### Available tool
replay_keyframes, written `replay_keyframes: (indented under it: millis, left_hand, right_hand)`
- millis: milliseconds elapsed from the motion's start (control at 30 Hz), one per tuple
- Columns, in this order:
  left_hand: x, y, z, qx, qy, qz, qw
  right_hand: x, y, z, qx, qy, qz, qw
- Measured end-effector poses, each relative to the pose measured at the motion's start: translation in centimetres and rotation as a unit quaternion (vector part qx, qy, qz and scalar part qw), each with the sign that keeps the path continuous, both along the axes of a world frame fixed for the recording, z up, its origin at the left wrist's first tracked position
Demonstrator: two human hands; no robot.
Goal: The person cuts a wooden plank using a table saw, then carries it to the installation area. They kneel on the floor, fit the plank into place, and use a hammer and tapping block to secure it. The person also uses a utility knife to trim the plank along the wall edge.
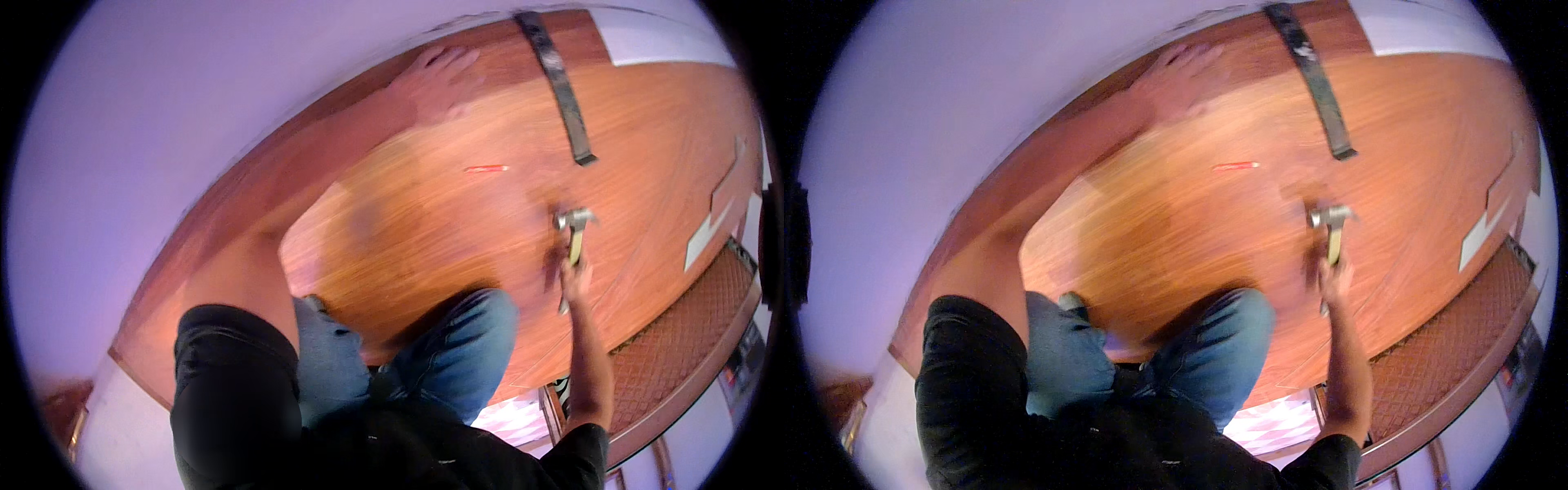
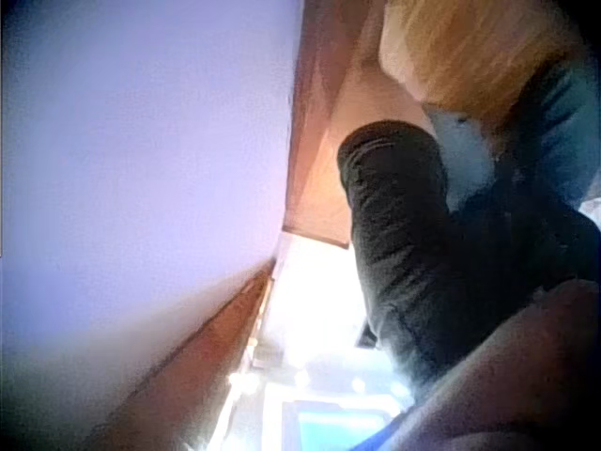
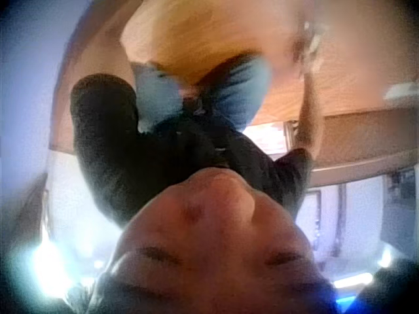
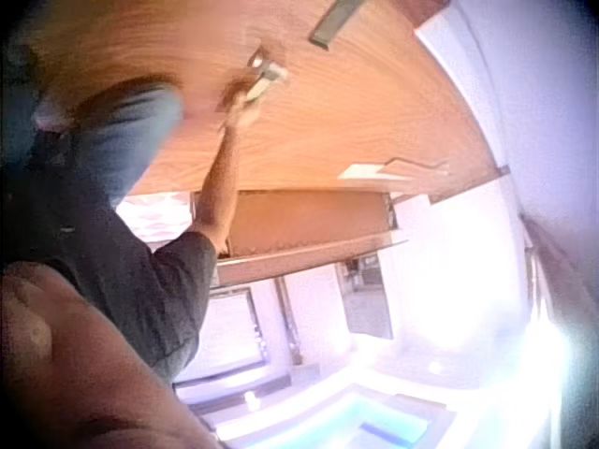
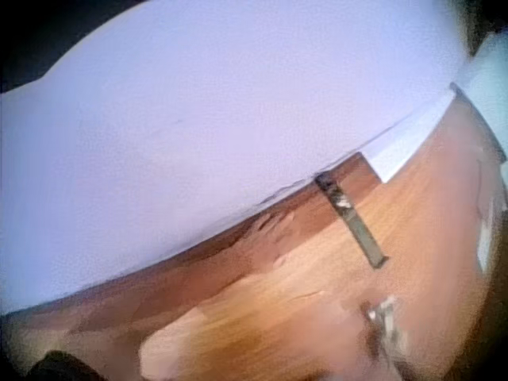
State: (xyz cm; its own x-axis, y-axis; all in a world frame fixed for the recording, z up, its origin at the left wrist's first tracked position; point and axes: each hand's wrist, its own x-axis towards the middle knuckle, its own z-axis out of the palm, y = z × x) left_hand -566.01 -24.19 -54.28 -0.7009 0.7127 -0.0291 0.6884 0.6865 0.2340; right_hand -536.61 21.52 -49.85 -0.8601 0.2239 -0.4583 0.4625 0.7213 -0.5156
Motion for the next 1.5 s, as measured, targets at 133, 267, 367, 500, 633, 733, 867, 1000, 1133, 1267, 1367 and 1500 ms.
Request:
replay_keyframes:
  millis: [133, 267, 367, 500, 633, 733, 867, 1000, 1133, 1267, 1367, 1500]
  left_hand:
    - [13.0, -15.5, -0.6, -0.002, -0.041, 0.067, 0.997]
    - [23.6, -23.9, 1.5, -0.112, -0.159, 0.330, 0.924]
    - [32.6, -32.4, -0.1, -0.105, -0.067, 0.439, 0.890]
    - [42.3, -40.7, -1.7, -0.122, -0.001, 0.563, 0.818]
    - [44.6, -42.3, 0.3, -0.093, -0.063, 0.636, 0.764]
    - [42.3, -39.9, 1.4, -0.091, -0.101, 0.621, 0.772]
    - [39.4, -37.2, -0.1, -0.093, -0.079, 0.540, 0.833]
    - [38.9, -41.7, -0.1, -0.056, -0.086, 0.613, 0.784]
    - [43.0, -49.5, -0.8, -0.131, -0.054, 0.690, 0.709]
    - [45.8, -54.5, -0.4, -0.063, -0.026, 0.753, 0.654]
    - [43.6, -52.4, 0.2, -0.157, -0.069, 0.718, 0.674]
    - [39.7, -44.0, -1.9, -0.064, -0.019, 0.582, 0.810]
  right_hand:
    - [8.7, -4.6, -2.5, 0.010, 0.000, -0.055, 0.998]
    - [10.7, -5.1, -2.3, 0.044, -0.006, -0.042, 0.998]
    - [8.6, -5.4, -1.3, 0.112, -0.005, 0.034, 0.993]
    - [6.9, -4.2, -1.4, 0.212, 0.045, 0.062, 0.974]
    - [7.4, -14.1, 3.7, 0.165, 0.135, 0.171, 0.962]
    - [8.8, -19.9, 6.6, 0.142, 0.102, 0.329, 0.928]
    - [6.9, -20.3, 4.2, 0.104, 0.037, 0.283, 0.953]
    - [6.6, -20.3, 3.7, 0.148, 0.035, 0.349, 0.925]
    - [6.0, -19.8, 2.6, 0.120, 0.004, 0.335, 0.935]
    - [6.0, -20.5, 2.5, 0.106, 0.008, 0.337, 0.936]
    - [6.3, -20.8, 2.6, 0.127, 0.017, 0.375, 0.918]
    - [6.4, -22.8, 2.7, 0.163, 0.033, 0.397, 0.902]
